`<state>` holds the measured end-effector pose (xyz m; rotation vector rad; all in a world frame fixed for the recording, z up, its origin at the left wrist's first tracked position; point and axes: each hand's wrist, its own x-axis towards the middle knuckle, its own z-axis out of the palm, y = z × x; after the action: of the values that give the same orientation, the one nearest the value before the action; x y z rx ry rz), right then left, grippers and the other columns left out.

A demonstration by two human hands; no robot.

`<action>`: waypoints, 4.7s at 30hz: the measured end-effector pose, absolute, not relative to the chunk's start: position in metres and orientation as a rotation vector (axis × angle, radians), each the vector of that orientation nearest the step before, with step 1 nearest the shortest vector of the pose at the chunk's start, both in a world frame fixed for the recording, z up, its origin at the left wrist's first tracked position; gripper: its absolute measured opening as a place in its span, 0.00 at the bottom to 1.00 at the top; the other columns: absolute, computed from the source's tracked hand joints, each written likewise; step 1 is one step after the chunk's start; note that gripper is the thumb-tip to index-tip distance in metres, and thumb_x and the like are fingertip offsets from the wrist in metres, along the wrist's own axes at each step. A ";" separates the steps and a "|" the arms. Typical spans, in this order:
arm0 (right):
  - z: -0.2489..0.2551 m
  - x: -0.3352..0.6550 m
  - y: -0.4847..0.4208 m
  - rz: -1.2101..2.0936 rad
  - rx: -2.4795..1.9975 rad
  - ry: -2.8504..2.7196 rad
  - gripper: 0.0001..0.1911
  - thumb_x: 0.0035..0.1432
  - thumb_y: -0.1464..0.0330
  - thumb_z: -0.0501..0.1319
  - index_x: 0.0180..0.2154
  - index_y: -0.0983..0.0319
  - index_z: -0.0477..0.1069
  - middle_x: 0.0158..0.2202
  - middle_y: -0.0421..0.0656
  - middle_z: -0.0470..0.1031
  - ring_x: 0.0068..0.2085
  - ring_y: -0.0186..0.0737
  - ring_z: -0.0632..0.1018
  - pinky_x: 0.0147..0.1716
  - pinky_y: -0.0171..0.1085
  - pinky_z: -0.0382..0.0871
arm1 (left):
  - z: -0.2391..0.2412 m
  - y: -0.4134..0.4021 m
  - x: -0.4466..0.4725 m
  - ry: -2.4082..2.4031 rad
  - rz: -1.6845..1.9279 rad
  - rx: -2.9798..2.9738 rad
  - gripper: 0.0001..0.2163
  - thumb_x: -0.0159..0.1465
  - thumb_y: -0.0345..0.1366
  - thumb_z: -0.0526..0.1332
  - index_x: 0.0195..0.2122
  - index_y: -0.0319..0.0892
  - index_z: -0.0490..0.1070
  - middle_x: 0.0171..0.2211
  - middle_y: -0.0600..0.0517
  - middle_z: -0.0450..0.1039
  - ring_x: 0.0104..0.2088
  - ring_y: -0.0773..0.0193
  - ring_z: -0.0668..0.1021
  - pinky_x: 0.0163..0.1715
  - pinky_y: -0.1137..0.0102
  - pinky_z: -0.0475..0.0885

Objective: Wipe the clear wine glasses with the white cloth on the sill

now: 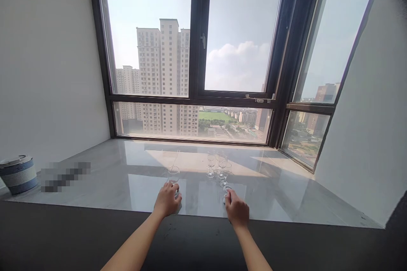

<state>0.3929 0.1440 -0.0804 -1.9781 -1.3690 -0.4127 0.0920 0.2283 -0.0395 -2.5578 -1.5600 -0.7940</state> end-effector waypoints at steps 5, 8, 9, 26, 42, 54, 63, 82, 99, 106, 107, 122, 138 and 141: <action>-0.080 0.393 0.144 -0.416 -1.969 -1.377 0.16 0.68 0.66 0.50 0.45 0.59 0.77 0.29 0.44 0.78 0.27 0.35 0.75 0.27 0.33 0.50 | -0.039 0.229 0.092 -1.573 -0.781 -2.557 0.07 0.63 0.36 0.56 0.38 0.42 0.71 0.43 0.44 0.70 0.45 0.52 0.71 0.43 0.61 0.65; -0.078 0.392 0.143 -0.411 -1.967 -1.394 0.17 0.69 0.66 0.49 0.46 0.59 0.77 0.29 0.44 0.78 0.28 0.35 0.75 0.27 0.33 0.50 | -0.039 0.229 0.092 -1.583 -0.773 -2.555 0.07 0.63 0.36 0.56 0.39 0.42 0.71 0.42 0.44 0.70 0.45 0.52 0.71 0.43 0.61 0.65; -0.078 0.392 0.142 -0.407 -1.965 -1.398 0.18 0.69 0.65 0.49 0.46 0.60 0.76 0.29 0.44 0.78 0.28 0.36 0.75 0.27 0.33 0.51 | -0.039 0.229 0.092 -1.585 -0.772 -2.552 0.07 0.63 0.36 0.56 0.39 0.42 0.71 0.42 0.44 0.70 0.45 0.52 0.71 0.43 0.61 0.64; -0.081 0.394 0.143 -0.449 -1.944 -1.400 0.16 0.68 0.66 0.50 0.45 0.59 0.76 0.30 0.43 0.79 0.28 0.35 0.75 0.27 0.33 0.51 | -0.041 0.230 0.092 -1.576 -0.785 -2.538 0.06 0.62 0.35 0.57 0.38 0.43 0.71 0.42 0.45 0.71 0.44 0.53 0.71 0.42 0.62 0.64; -0.081 0.394 0.144 -0.431 -1.960 -1.396 0.15 0.68 0.67 0.51 0.46 0.58 0.76 0.29 0.43 0.79 0.27 0.36 0.75 0.27 0.33 0.48 | -0.043 0.231 0.091 -1.555 -0.819 -2.543 0.05 0.62 0.35 0.57 0.37 0.43 0.70 0.42 0.45 0.70 0.44 0.53 0.71 0.43 0.62 0.64; -0.081 0.393 0.143 -0.430 -1.939 -1.394 0.15 0.68 0.66 0.51 0.45 0.59 0.76 0.30 0.43 0.79 0.28 0.35 0.75 0.27 0.32 0.49 | -0.041 0.229 0.092 -1.581 -0.790 -2.550 0.06 0.62 0.35 0.57 0.38 0.42 0.71 0.42 0.44 0.70 0.45 0.53 0.71 0.45 0.61 0.65; -0.078 0.392 0.142 -0.395 -1.952 -1.397 0.18 0.68 0.65 0.49 0.46 0.60 0.76 0.31 0.45 0.79 0.28 0.36 0.74 0.26 0.32 0.51 | -0.039 0.228 0.092 -1.601 -0.777 -2.559 0.06 0.63 0.35 0.57 0.39 0.42 0.71 0.42 0.44 0.70 0.46 0.53 0.71 0.45 0.62 0.64; -0.078 0.392 0.141 -0.439 -1.961 -1.401 0.16 0.68 0.66 0.50 0.45 0.59 0.76 0.29 0.43 0.78 0.27 0.35 0.75 0.26 0.33 0.50 | -0.041 0.229 0.092 -1.602 -0.768 -2.547 0.06 0.62 0.35 0.57 0.39 0.42 0.71 0.42 0.44 0.71 0.46 0.52 0.71 0.45 0.62 0.64; -0.080 0.393 0.142 -0.463 -1.962 -1.415 0.15 0.68 0.66 0.51 0.45 0.60 0.76 0.30 0.44 0.78 0.28 0.36 0.75 0.27 0.33 0.50 | -0.042 0.230 0.091 -1.574 -0.787 -2.541 0.06 0.62 0.35 0.57 0.39 0.43 0.71 0.43 0.44 0.70 0.45 0.53 0.71 0.44 0.61 0.65; -0.080 0.393 0.141 -0.463 -1.954 -1.413 0.16 0.68 0.66 0.50 0.45 0.60 0.76 0.30 0.44 0.79 0.28 0.36 0.75 0.27 0.33 0.50 | -0.043 0.230 0.091 -1.571 -0.806 -2.547 0.06 0.62 0.36 0.57 0.38 0.43 0.71 0.43 0.44 0.70 0.46 0.53 0.71 0.45 0.61 0.65; -0.081 0.393 0.142 -0.463 -1.952 -1.410 0.16 0.68 0.66 0.50 0.45 0.60 0.76 0.30 0.44 0.79 0.28 0.36 0.75 0.27 0.33 0.50 | -0.043 0.230 0.091 -1.565 -0.812 -2.548 0.06 0.62 0.36 0.57 0.38 0.43 0.71 0.44 0.44 0.70 0.46 0.54 0.71 0.45 0.61 0.65; -0.069 0.389 0.135 -0.395 -2.019 -1.300 0.15 0.66 0.66 0.54 0.46 0.61 0.78 0.27 0.43 0.74 0.26 0.33 0.66 0.28 0.33 0.46 | -0.034 0.226 0.097 -1.619 -0.675 -2.574 0.09 0.63 0.38 0.59 0.43 0.42 0.72 0.48 0.42 0.70 0.49 0.51 0.69 0.48 0.61 0.66; -0.069 0.392 0.133 -0.395 -1.935 -1.320 0.21 0.65 0.63 0.48 0.43 0.61 0.78 0.23 0.42 0.73 0.24 0.34 0.65 0.25 0.32 0.47 | -0.035 0.225 0.096 -1.627 -0.676 -2.604 0.10 0.64 0.40 0.56 0.44 0.45 0.72 0.50 0.43 0.70 0.51 0.50 0.70 0.48 0.59 0.69; -0.069 0.392 0.133 -0.401 -1.933 -1.314 0.20 0.65 0.63 0.48 0.43 0.61 0.79 0.23 0.43 0.73 0.24 0.34 0.65 0.25 0.33 0.47 | -0.034 0.225 0.096 -1.627 -0.670 -2.606 0.10 0.64 0.40 0.57 0.44 0.45 0.72 0.50 0.43 0.70 0.51 0.50 0.70 0.48 0.59 0.69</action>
<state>0.3924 0.1334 -0.0691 -1.9328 -1.3143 -0.4012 0.0958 0.2250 -0.0343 -2.6058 -1.6274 -0.6703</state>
